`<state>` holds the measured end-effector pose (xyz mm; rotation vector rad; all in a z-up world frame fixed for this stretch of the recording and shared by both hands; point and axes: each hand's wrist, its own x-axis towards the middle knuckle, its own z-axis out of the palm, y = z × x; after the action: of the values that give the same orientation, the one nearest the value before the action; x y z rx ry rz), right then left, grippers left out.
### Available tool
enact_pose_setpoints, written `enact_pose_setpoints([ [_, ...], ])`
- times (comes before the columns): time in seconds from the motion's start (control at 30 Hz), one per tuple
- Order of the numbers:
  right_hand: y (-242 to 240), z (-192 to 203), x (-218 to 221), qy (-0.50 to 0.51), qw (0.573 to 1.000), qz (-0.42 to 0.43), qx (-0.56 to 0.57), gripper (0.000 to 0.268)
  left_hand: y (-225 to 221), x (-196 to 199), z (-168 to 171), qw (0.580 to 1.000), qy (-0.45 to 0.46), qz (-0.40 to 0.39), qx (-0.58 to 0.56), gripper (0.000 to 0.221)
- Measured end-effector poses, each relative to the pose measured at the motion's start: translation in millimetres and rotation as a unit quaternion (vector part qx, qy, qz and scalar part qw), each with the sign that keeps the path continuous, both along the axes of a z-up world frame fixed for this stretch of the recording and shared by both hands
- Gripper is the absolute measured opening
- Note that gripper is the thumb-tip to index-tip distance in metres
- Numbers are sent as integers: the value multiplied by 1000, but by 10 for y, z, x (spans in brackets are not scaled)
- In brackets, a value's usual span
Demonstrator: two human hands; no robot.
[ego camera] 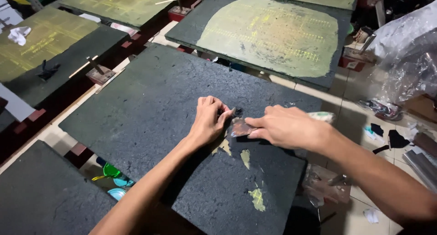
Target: Using a hand scraper to remove dried ink or adhesive residue from a screen printing board
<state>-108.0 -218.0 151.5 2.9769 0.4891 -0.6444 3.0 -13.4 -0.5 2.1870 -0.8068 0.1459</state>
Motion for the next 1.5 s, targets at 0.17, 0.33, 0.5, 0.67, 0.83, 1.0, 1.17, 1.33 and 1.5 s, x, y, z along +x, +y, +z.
enact_pose_setpoints([
  [0.17, 50, -43, 17, -13, 1000, -10, -11, 52, 2, 46, -102, 1000, -13, 7, 6, 21],
  [0.33, 36, -169, 36, -32, 999, -10, -20, 51, -6, 45, -127, 1000, -14, 12, 13, 21],
  [0.5, 85, -245, -39, -80, 997, -4, -20, 49, -20, -15, -104, 999, -35, 17, 34, 22],
  [0.67, 131, -159, -36, -65, 997, -21, -17, 51, -37, 13, -71, 995, -94, 22, 34, 21],
  [0.83, 43, -150, -64, -52, 998, -35, 3, 53, -42, -48, -58, 987, -147, 36, 46, 20],
  [1.0, 74, 154, -275, -23, 979, -174, 102, 56, -48, -132, 34, 987, -141, 39, 68, 22],
  [1.17, -30, 115, -241, -24, 975, -197, 103, 54, -55, -34, 107, 999, -37, 29, 11, 32],
  [1.33, -67, 118, -212, -31, 978, -182, 101, 52, -72, -104, 266, 989, -109, 2, 101, 47],
  [1.5, -95, 173, -202, -40, 976, -194, 86, 51, -97, 3, 156, 987, -86, -5, 134, 24],
])
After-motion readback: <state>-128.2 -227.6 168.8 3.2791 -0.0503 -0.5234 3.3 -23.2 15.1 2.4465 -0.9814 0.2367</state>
